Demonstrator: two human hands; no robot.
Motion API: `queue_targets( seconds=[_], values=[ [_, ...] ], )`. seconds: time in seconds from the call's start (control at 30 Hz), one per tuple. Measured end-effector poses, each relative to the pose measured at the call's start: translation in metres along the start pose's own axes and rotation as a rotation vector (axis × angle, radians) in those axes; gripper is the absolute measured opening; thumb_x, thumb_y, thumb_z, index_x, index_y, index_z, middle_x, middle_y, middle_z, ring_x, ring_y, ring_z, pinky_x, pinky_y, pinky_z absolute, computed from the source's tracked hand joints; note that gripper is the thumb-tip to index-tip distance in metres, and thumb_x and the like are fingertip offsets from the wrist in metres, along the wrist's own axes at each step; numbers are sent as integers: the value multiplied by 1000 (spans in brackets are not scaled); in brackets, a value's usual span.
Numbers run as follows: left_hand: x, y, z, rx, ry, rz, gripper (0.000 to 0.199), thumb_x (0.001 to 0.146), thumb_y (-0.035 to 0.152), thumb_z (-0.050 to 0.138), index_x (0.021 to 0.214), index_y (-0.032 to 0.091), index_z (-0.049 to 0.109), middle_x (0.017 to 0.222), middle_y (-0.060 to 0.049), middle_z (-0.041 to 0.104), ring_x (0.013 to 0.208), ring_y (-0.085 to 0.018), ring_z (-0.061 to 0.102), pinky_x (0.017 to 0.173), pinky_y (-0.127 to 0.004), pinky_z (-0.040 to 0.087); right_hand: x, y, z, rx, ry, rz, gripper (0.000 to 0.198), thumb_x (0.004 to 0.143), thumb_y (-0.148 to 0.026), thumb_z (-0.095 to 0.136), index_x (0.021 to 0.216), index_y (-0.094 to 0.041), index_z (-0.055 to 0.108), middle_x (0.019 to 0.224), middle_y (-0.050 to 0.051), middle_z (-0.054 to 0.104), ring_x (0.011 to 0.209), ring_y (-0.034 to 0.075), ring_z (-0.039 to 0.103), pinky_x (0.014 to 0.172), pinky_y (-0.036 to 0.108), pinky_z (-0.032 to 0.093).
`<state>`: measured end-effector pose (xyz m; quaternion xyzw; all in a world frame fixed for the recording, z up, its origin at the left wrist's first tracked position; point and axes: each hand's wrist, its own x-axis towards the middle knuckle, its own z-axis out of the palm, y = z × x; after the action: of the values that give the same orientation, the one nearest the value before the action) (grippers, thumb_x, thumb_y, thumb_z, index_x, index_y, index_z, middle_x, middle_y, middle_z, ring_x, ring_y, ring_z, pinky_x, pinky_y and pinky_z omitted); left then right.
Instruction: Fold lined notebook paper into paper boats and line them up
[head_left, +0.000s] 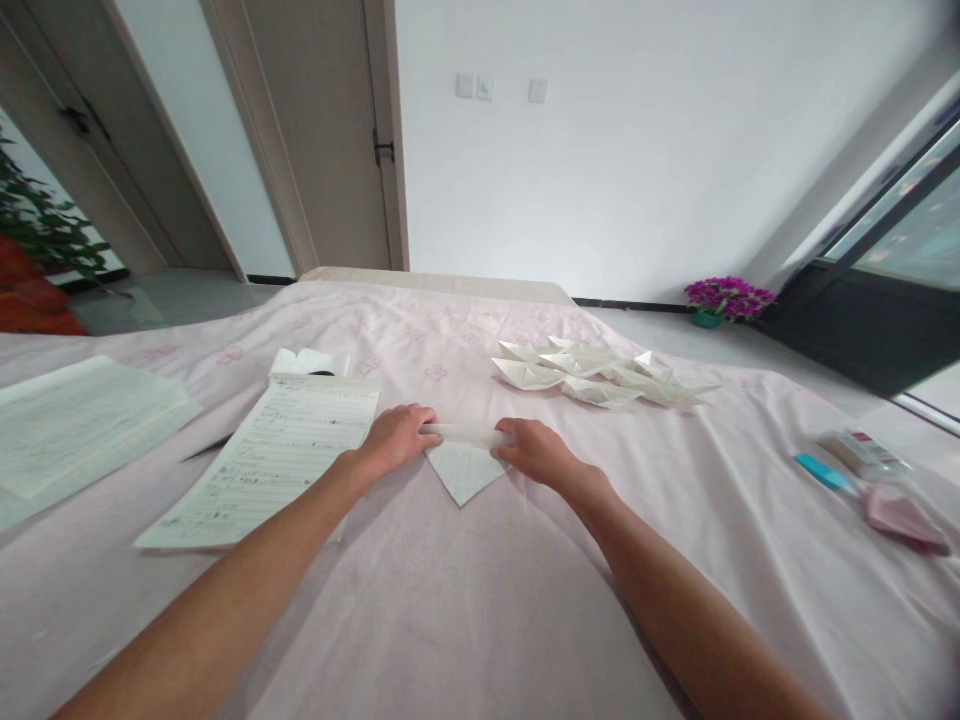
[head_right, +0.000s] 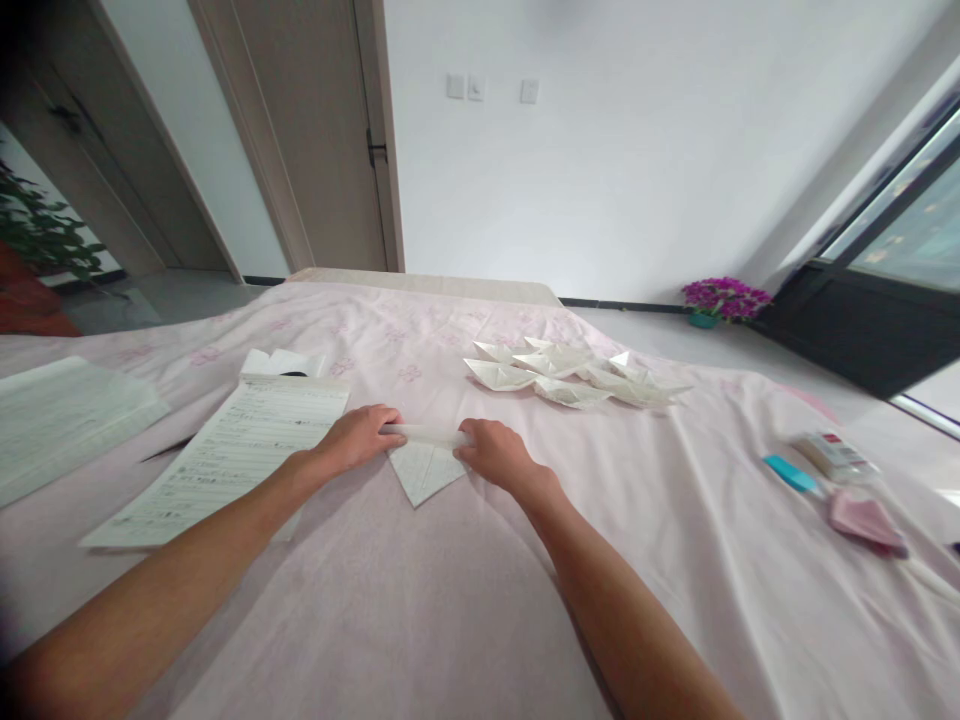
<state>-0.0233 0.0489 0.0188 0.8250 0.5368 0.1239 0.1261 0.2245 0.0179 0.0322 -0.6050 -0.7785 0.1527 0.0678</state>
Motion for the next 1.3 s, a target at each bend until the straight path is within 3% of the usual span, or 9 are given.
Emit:
queue_targets(
  seconds=[0.1, 0.17, 0.27, 0.4, 0.6, 0.87, 1.1, 1.3],
  values=[
    [-8, -3, 0, -47, -78, -6, 14, 81, 35, 62, 80, 21, 62, 74, 2, 65, 67, -15, 59, 59, -24, 36, -2, 8, 5, 54, 26, -74, 11, 83, -26, 61, 92, -21, 63, 89, 1, 65, 78, 15, 56, 63, 24, 32],
    [-15, -5, 1, -69, -89, -1, 13, 82, 35, 60, 81, 22, 61, 78, 2, 65, 71, -15, 60, 61, -24, 37, -4, 12, 7, 71, 71, -176, 7, 84, -24, 59, 88, -20, 62, 88, 2, 63, 80, 15, 55, 67, 24, 34],
    [-25, -9, 5, -105, -39, 5, 12, 85, 33, 57, 86, 22, 60, 89, 1, 65, 80, -16, 61, 68, -24, 39, -5, 20, 6, 118, 73, -306, 5, 84, -17, 56, 85, -18, 61, 86, 2, 59, 78, 14, 54, 71, 24, 36],
    [-33, -8, 10, -105, 31, 29, 9, 89, 30, 55, 88, 22, 59, 90, 0, 62, 84, -17, 60, 72, -26, 41, -5, 29, 2, 185, 47, -354, 12, 82, -13, 57, 91, -17, 63, 86, 1, 59, 74, 13, 53, 69, 24, 37],
    [-44, -7, 15, 70, 187, 204, 6, 93, 20, 51, 89, 19, 56, 91, -2, 59, 88, -18, 57, 75, -28, 44, -8, 34, 10, 141, 147, -393, 11, 84, -10, 56, 89, -17, 63, 85, 2, 60, 79, 15, 54, 74, 26, 40],
    [-54, -10, 15, 380, 318, 415, 15, 91, 8, 50, 83, 18, 59, 81, -3, 56, 76, -19, 52, 70, -31, 42, -20, 35, 18, -35, 253, -508, 22, 94, -11, 49, 103, -20, 67, 87, 5, 59, 85, 17, 52, 73, 27, 40],
    [-60, 0, 8, 552, 235, 449, 18, 85, 1, 51, 85, 17, 60, 83, -5, 58, 75, -21, 53, 69, -34, 44, -28, 31, 17, -314, 260, -570, 29, 95, -12, 50, 115, -24, 66, 87, 5, 57, 80, 18, 46, 67, 28, 35],
    [-64, 2, 6, 552, 200, 450, 25, 86, 1, 52, 103, 18, 61, 87, -4, 60, 78, -21, 55, 71, -34, 45, -31, 30, 14, -334, 268, -585, 25, 96, -14, 50, 112, -23, 67, 85, 5, 57, 77, 17, 45, 65, 28, 33]
  ],
)
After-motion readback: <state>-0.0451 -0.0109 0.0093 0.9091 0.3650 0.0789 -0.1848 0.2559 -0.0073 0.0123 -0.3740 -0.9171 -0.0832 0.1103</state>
